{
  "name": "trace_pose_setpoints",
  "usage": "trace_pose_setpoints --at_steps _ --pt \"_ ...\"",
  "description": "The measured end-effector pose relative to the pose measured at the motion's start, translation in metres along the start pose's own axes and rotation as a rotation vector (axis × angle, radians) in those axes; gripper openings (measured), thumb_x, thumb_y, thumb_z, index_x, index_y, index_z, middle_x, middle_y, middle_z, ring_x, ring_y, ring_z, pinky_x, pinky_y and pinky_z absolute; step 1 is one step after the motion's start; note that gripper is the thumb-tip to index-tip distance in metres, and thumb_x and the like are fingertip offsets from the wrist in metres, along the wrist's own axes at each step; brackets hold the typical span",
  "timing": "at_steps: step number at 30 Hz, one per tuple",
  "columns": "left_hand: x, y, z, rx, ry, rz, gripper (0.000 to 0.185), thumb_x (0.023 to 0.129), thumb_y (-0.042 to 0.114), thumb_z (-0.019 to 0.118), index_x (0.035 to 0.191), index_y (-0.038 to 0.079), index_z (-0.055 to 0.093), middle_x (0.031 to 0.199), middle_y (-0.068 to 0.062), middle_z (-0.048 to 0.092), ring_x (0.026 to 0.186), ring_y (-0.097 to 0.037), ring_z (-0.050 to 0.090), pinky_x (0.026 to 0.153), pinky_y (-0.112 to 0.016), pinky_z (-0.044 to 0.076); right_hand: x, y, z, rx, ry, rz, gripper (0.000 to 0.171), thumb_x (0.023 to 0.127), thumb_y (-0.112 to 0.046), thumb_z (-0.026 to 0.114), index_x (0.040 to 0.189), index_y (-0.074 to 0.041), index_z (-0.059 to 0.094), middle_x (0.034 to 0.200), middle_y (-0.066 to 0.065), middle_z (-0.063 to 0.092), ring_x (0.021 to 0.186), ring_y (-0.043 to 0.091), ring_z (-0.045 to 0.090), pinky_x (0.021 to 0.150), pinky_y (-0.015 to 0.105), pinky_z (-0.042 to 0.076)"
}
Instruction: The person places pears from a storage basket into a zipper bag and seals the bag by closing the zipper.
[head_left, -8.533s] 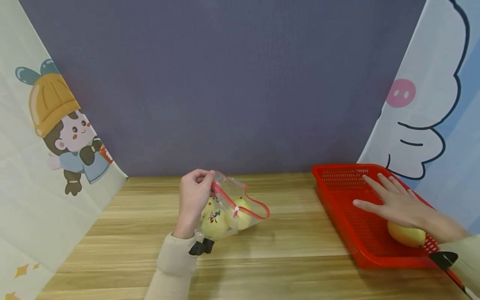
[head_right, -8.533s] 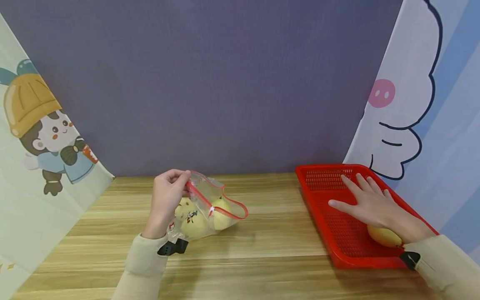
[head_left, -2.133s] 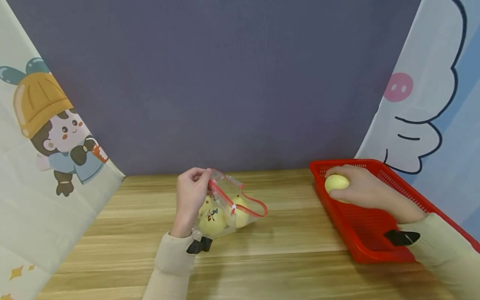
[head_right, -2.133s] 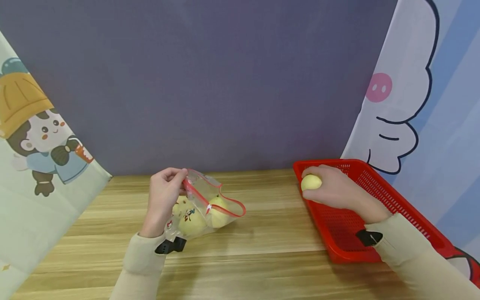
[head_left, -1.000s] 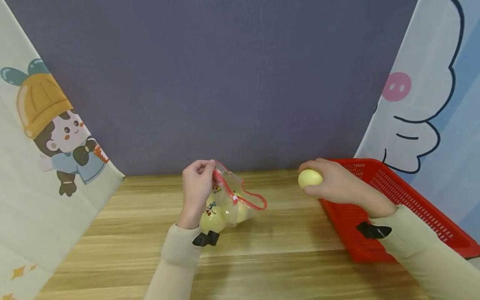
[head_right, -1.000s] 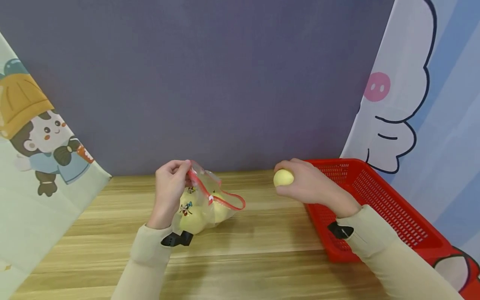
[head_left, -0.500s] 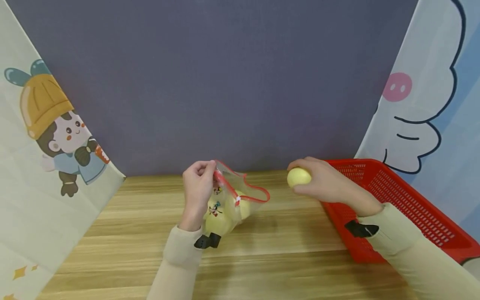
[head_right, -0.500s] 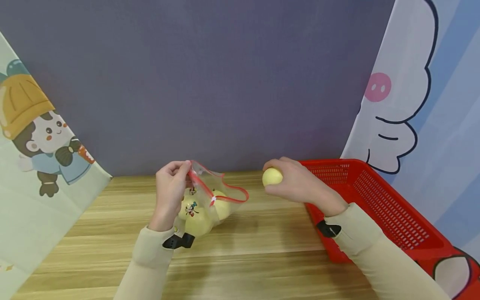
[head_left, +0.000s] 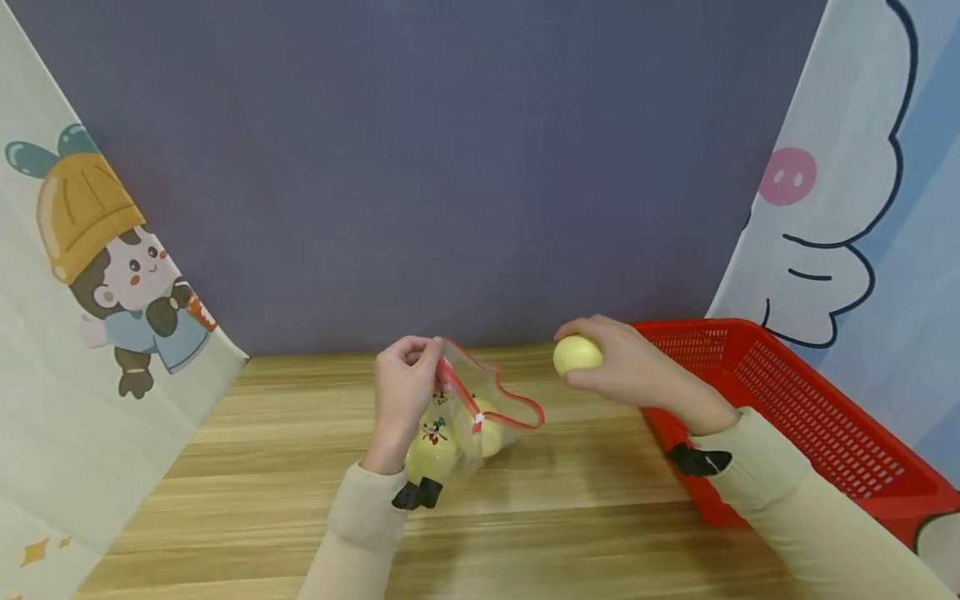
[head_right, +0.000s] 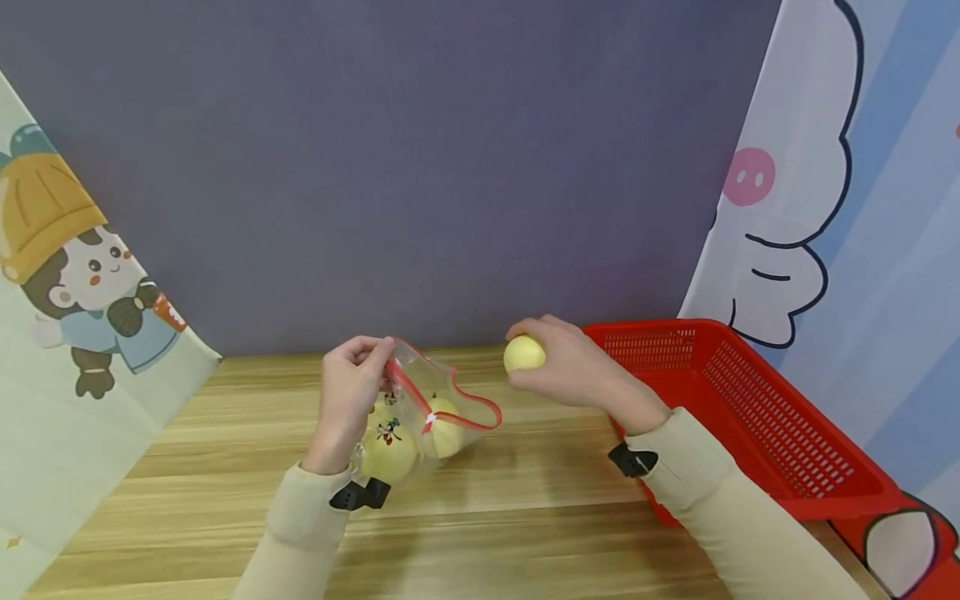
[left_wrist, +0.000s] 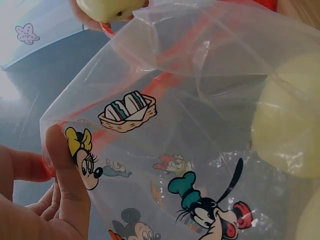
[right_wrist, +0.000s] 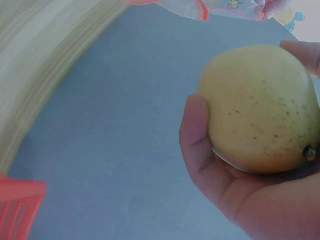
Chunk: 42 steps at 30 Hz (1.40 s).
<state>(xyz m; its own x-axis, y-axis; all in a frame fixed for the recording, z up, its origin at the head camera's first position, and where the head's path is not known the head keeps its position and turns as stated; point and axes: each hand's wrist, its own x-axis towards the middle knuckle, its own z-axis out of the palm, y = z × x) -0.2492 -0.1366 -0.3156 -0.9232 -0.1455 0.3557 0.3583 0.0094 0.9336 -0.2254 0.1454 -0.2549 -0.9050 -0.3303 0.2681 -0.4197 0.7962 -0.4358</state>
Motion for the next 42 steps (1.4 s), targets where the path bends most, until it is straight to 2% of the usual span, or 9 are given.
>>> trace_pose_setpoints --at_steps 9,25,35,42 --pt "-0.001 -0.002 0.0 -0.027 -0.014 -0.018 0.021 0.101 0.013 0.063 0.101 -0.007 0.07 0.07 -0.009 0.068 0.048 -0.014 0.06 0.048 -0.024 0.057 0.005 -0.003 0.01 0.036 0.014 -0.007 0.044 0.08 -0.023 0.072 0.124 -0.02 0.067 0.11 0.002 0.062 0.085 0.021 0.056 0.066 0.033 0.051" --pt "-0.001 0.001 -0.001 -0.005 -0.037 -0.032 0.024 0.1 0.015 0.065 0.102 -0.009 0.069 0.069 -0.01 0.067 0.048 -0.014 0.058 0.047 -0.023 0.054 0.013 -0.019 0.024 0.141 0.031 -0.046 0.046 0.081 -0.024 0.074 0.126 -0.023 0.065 0.114 0.001 0.06 0.086 0.021 0.058 0.067 0.034 0.053" --pt "-0.004 -0.001 -0.001 0.027 -0.051 -0.028 0.022 0.101 0.016 0.065 0.102 -0.005 0.071 0.063 -0.008 0.063 0.047 -0.017 0.056 0.044 -0.024 0.049 0.014 -0.021 0.036 0.164 0.06 -0.067 0.049 0.082 -0.026 0.075 0.129 -0.021 0.064 0.116 0.002 0.06 0.088 0.022 0.058 0.067 0.033 0.054" --pt "-0.004 -0.004 0.0 0.043 -0.07 -0.025 0.023 0.101 0.017 0.066 0.101 -0.005 0.071 0.066 -0.009 0.064 0.048 -0.017 0.057 0.044 -0.026 0.051 0.015 -0.022 0.043 0.175 0.08 -0.064 0.05 0.081 -0.027 0.075 0.129 -0.02 0.064 0.116 0.002 0.06 0.087 0.022 0.058 0.067 0.034 0.054"
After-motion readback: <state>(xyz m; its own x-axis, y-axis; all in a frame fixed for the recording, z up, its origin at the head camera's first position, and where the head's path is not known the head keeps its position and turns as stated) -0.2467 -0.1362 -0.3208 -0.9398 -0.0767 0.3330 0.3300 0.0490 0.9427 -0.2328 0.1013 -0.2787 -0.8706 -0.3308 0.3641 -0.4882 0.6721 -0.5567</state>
